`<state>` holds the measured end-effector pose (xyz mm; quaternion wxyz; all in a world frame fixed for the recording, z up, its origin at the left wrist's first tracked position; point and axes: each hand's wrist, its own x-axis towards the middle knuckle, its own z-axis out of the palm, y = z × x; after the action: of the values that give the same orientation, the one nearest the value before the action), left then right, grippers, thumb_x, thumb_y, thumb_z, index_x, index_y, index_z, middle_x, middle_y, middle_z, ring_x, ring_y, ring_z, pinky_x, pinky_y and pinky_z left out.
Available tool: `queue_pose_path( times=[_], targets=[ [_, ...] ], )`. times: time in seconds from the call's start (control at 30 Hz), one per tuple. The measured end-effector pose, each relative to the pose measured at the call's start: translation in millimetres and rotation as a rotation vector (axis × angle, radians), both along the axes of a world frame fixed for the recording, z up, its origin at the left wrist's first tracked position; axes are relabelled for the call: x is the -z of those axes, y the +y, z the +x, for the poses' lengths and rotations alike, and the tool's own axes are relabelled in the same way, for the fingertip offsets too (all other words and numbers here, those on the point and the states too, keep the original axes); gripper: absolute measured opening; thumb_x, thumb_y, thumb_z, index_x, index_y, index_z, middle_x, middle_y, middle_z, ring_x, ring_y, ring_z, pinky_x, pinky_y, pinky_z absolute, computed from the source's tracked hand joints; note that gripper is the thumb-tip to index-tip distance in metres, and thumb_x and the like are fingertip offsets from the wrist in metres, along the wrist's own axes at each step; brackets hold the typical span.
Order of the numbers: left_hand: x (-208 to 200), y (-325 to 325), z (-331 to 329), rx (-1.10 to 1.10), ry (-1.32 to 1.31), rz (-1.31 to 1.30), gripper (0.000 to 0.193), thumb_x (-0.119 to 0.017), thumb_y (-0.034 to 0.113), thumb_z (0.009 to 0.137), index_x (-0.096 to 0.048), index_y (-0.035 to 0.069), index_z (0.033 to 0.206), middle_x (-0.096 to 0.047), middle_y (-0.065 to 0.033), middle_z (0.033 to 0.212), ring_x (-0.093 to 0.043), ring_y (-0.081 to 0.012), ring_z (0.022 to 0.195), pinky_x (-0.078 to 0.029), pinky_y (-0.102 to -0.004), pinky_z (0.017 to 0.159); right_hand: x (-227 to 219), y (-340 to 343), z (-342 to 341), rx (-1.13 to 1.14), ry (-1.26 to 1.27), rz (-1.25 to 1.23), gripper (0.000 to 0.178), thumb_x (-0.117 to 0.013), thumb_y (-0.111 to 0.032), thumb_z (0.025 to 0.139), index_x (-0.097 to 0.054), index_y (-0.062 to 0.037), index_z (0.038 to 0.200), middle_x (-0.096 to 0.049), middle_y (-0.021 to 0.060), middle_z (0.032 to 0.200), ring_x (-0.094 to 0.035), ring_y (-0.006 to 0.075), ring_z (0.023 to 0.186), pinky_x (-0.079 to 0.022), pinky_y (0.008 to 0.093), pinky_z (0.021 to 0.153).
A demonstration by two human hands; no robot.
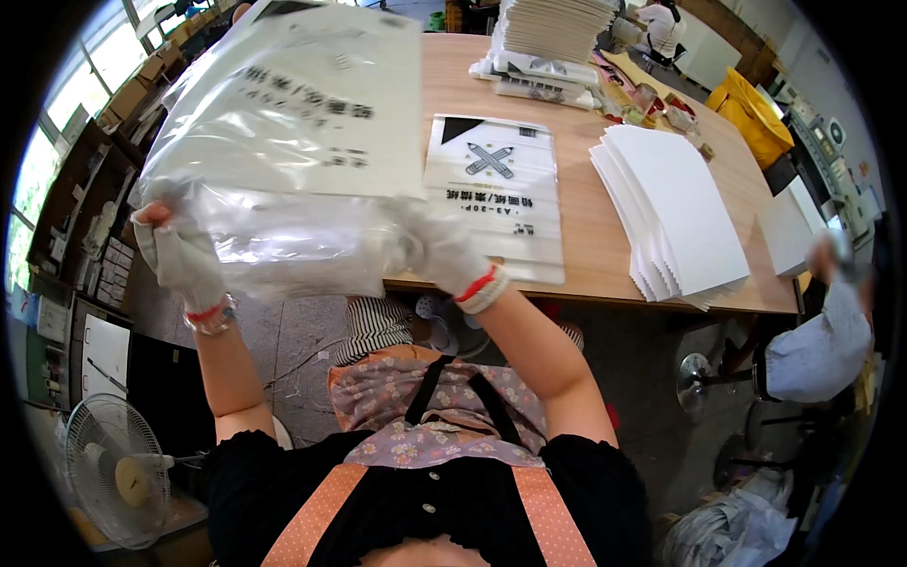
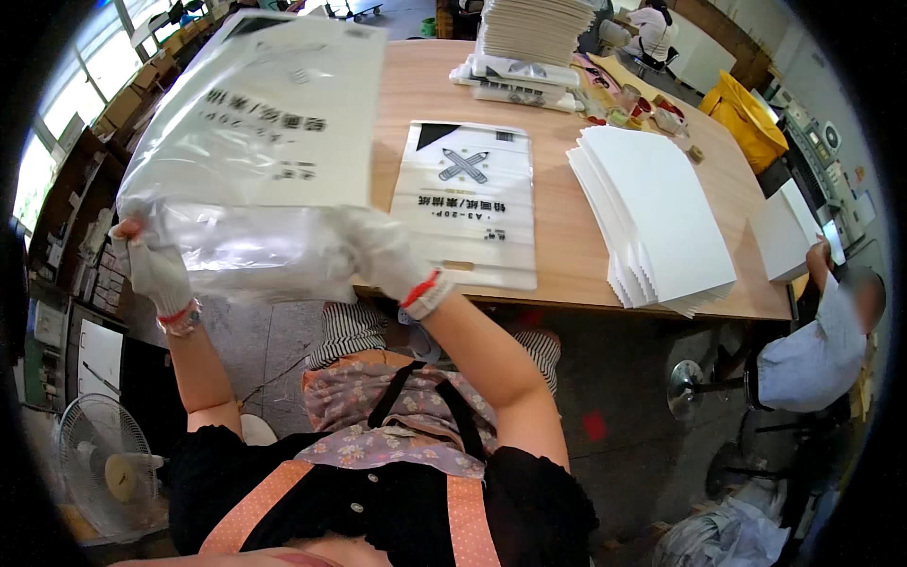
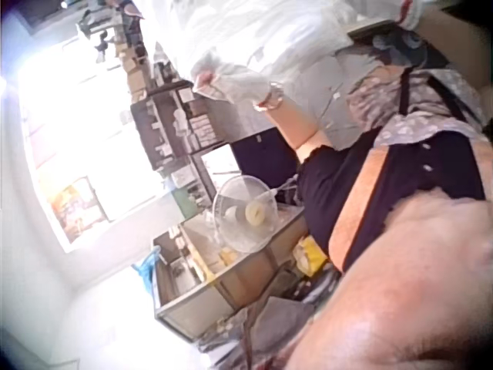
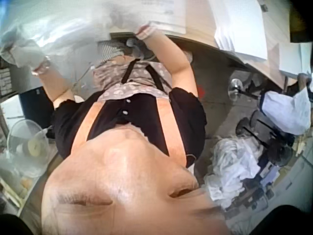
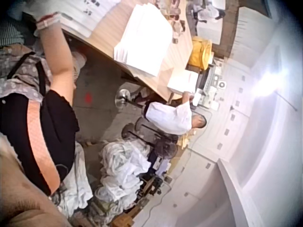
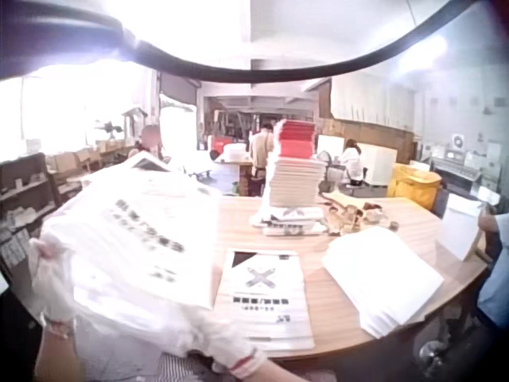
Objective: The person repeatedly picks up stacks of white paper sheets from a table and places them into clear plastic packaging bags. They then fold the top of the bags to seal them and place the finished packages onto a growing pile on the table.
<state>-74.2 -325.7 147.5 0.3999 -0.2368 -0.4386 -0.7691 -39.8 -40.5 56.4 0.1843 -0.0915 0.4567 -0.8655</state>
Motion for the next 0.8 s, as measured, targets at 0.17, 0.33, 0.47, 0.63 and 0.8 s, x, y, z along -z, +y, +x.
queue_pose_path(
  times=[0.17, 0.33, 0.47, 0.63, 0.8],
  targets=[
    [96.0, -104.7, -27.6, -0.081, -0.548, -0.046, 0.014, -0.04, 0.003, 0.086, -0.054, 0.006, 0.089, -0.053, -0.0047, 0.095, -0.05, -0.0149, 0.091, -0.043, -0.0286, 0.082, 14.7, -57.3, 4.9, 0.078, 0.053, 0.187, 0.039, -0.047, -0.03, 0.095, -0.052, 0.0036, 0.115, -0.061, 0.0066, 0.067, -0.058, 0.0123, 0.053, -0.048, 0.0215, 0.05],
    [289.0, -80.3, 24.1, -0.303, -1.118, -0.514, 0.015, -0.046, 0.012, 0.084, -0.058, 0.005, 0.086, -0.057, -0.0063, 0.079, -0.056, -0.0184, 0.076, -0.046, -0.0321, 0.068, 121.6, -17.7, 73.2, 0.172, -0.015, 0.4, 0.034, -0.049, -0.029, 0.094, -0.056, -0.0012, 0.112, -0.062, 0.0062, 0.074, -0.059, 0.0118, 0.059, -0.048, 0.0227, 0.054],
    [288.9, 91.3, 58.2, 0.26, -0.632, -1.139, 0.014, -0.054, 0.002, 0.074, -0.058, 0.002, 0.088, -0.059, -0.0141, 0.086, -0.058, -0.0284, 0.079, -0.047, -0.0345, 0.07, 163.3, 41.0, 134.6, 0.175, -0.516, 0.543, 0.032, -0.049, -0.029, 0.094, -0.056, -0.0042, 0.114, -0.062, 0.0072, 0.082, -0.058, 0.0129, 0.062, -0.051, 0.0256, 0.058],
    [242.5, 234.6, -4.0, 0.122, -0.195, -1.243, 0.02, -0.06, 0.008, 0.074, -0.06, 0.004, 0.093, -0.058, -0.0133, 0.104, -0.055, -0.0307, 0.093, -0.045, -0.0373, 0.082, 179.0, 87.7, 163.4, 0.397, -0.533, 0.544, 0.035, -0.047, -0.026, 0.095, -0.051, -0.0026, 0.121, -0.061, 0.0074, 0.083, -0.058, 0.0119, 0.064, -0.051, 0.0257, 0.059],
    [264.7, 272.0, -66.1, 0.173, -0.366, -1.683, 0.02, -0.061, 0.017, 0.076, -0.063, 0.007, 0.093, -0.06, -0.0134, 0.1, -0.055, -0.0293, 0.096, -0.042, -0.038, 0.088, 174.9, 85.8, 160.6, 0.531, -0.505, 0.445, 0.035, -0.047, -0.025, 0.096, -0.049, -0.0025, 0.123, -0.061, 0.0067, 0.083, -0.057, 0.0107, 0.064, -0.049, 0.0239, 0.059]
  ],
)
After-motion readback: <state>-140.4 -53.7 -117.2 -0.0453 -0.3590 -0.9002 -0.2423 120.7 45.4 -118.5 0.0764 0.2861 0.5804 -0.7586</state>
